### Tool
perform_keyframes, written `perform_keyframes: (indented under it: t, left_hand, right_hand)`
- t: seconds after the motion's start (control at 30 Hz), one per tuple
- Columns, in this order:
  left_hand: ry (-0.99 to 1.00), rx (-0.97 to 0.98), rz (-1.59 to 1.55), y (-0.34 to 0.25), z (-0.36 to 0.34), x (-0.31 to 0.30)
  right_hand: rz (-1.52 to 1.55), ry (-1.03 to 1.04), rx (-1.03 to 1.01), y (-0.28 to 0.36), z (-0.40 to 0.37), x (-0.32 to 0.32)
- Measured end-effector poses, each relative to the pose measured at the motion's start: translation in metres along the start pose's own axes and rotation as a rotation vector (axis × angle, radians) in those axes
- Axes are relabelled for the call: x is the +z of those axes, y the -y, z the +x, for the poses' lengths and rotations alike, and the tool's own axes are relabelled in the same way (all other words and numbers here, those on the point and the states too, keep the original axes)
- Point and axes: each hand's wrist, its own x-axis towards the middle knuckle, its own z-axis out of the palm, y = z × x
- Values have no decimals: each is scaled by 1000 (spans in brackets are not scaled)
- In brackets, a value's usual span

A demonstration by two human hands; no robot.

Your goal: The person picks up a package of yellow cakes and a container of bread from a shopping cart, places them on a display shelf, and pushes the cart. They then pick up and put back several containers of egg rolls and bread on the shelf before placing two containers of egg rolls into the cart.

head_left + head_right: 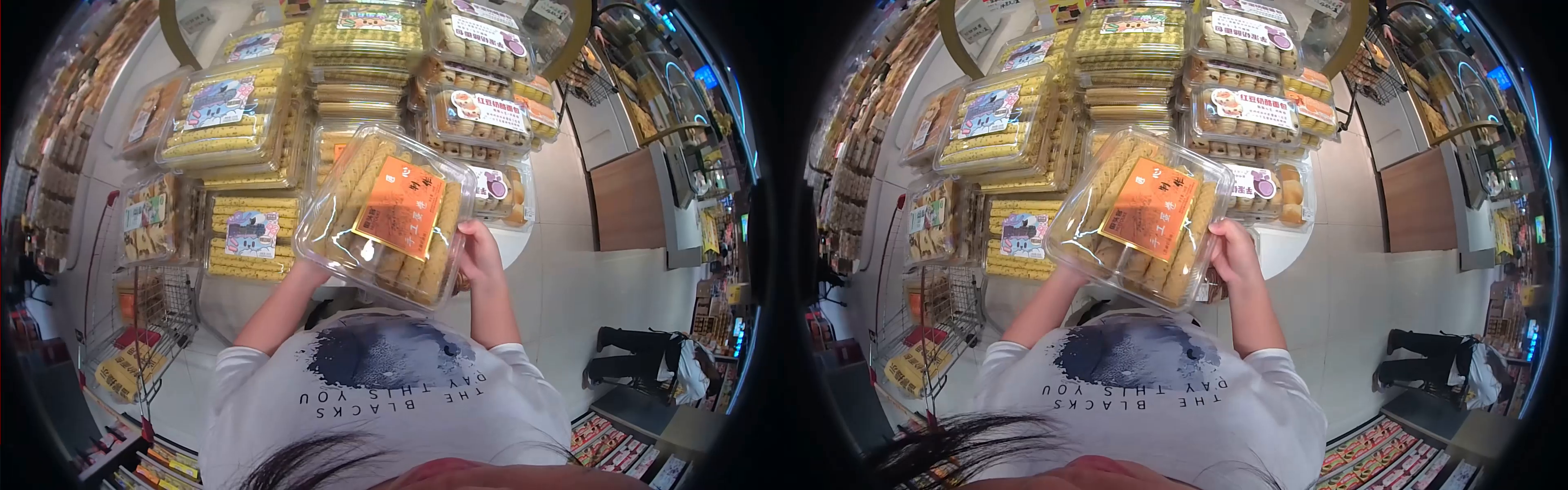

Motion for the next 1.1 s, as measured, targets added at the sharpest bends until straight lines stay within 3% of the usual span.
perform_keyframes:
  t: [0.07, 0.17, 0.27, 1.1]
  left_hand:
    - [-66, -90, -333, 4, -22, -8]
    - [-108, -143, -323, 7, -67, -31]
    - [-167, -46, -418, 9, -100, -48]
    - [-389, 166, -325, 14, -291, -128]
  right_hand:
    - [-117, -74, -31, -6, 13, 11]
    - [-305, -139, -69, -15, 22, 45]
    - [-269, -325, -150, -45, 38, 64]
    - [117, -431, -235, -143, 86, 82]
